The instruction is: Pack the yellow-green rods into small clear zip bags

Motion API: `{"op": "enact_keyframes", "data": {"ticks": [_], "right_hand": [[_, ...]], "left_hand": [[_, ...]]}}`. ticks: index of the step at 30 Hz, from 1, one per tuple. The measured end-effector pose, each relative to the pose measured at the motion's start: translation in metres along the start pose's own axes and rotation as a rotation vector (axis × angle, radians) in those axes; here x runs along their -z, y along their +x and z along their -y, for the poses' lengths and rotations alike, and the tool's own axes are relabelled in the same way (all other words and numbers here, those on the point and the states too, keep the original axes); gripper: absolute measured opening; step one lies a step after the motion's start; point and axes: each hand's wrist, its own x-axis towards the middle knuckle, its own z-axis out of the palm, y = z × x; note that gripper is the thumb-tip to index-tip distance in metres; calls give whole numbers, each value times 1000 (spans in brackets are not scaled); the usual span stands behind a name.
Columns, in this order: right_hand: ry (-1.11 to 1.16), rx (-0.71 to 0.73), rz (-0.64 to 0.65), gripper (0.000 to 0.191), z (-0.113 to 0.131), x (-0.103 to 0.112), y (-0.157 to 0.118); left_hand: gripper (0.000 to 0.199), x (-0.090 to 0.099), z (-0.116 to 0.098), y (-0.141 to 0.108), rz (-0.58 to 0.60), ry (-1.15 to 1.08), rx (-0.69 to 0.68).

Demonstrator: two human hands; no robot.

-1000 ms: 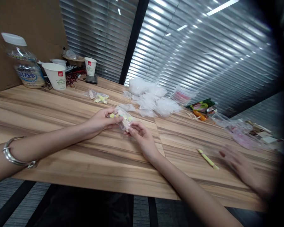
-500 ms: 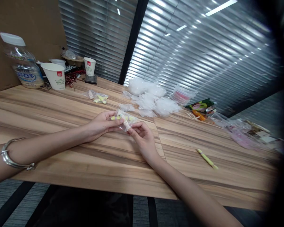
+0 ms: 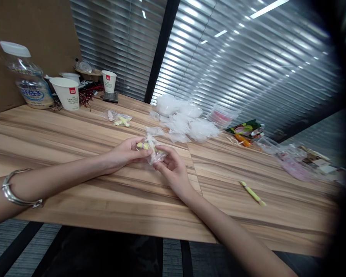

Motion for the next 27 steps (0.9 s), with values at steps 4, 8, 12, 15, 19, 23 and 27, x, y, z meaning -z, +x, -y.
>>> {"op": "enact_keyframes", "data": {"ticks": [4, 8, 12, 15, 19, 23, 27], "right_hand": [[-95, 104, 1, 30, 0, 1, -2], [-280, 190, 12, 25, -3, 2, -7], [-387, 237, 44, 26, -4, 2, -11], [-406, 252, 62, 26, -3, 1, -11], [-372, 245, 38, 25, -3, 2, -8], [-317, 180, -52, 21, -2, 3, -5], [-260, 165, -100, 21, -1, 4, -2]], "left_hand": [[42, 4, -2, 1, -32, -56, -5], [33, 11, -3, 3, -88, -30, -50], [23, 16, -2, 3, -86, -35, -56], [22, 16, 0, 3, -91, -86, -41], [29, 14, 0, 4, -105, -159, -17], [51, 8, -2, -1, -48, -166, 57], [80, 2, -4, -7, -57, -188, 48]]}}
